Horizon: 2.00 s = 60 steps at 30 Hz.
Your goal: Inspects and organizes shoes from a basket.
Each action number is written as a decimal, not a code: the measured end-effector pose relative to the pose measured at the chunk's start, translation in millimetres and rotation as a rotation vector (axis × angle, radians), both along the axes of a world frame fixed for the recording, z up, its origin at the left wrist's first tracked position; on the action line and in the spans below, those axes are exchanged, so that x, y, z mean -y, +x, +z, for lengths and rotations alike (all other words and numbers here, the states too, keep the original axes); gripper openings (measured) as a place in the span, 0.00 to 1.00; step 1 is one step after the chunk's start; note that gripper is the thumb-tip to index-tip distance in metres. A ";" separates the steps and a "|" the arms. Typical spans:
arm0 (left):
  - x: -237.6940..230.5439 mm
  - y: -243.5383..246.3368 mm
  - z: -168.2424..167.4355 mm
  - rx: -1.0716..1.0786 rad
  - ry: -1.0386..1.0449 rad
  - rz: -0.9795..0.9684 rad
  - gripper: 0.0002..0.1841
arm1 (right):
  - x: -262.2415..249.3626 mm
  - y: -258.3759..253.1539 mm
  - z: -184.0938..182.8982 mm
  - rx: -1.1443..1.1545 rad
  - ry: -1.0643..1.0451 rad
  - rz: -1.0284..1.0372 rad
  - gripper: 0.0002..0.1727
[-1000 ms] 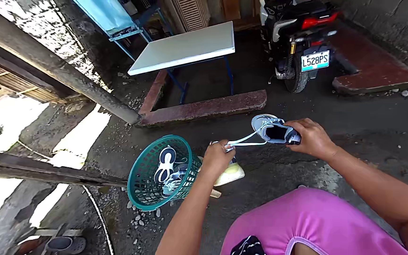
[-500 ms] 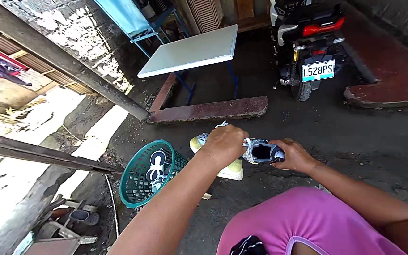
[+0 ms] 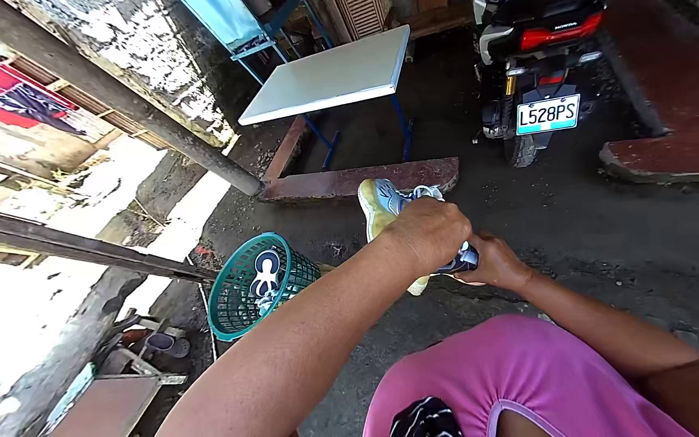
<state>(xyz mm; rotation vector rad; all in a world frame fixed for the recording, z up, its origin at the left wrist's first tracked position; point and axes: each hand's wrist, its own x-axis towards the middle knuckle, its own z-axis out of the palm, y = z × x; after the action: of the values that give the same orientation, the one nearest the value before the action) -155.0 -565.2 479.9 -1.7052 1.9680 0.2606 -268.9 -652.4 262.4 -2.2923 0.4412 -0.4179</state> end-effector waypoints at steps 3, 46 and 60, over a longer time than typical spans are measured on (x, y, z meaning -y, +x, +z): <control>9.1 4.6 -20.2 -0.064 0.052 0.007 0.10 | 1.8 -5.0 1.2 0.023 0.016 -0.015 0.46; -10.8 28.9 -41.8 -0.327 0.063 0.338 0.20 | -17.7 -40.5 18.8 0.124 -0.025 -0.155 0.46; -92.8 34.5 -12.6 -0.439 -0.032 0.285 0.15 | -54.2 -59.0 -3.9 0.224 0.376 -0.326 0.48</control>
<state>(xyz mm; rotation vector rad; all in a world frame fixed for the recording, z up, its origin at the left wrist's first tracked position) -120.5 -472.4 467.3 -2.0865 2.0185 0.7657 -327.9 -598.1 258.6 -1.7908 0.7168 -0.6826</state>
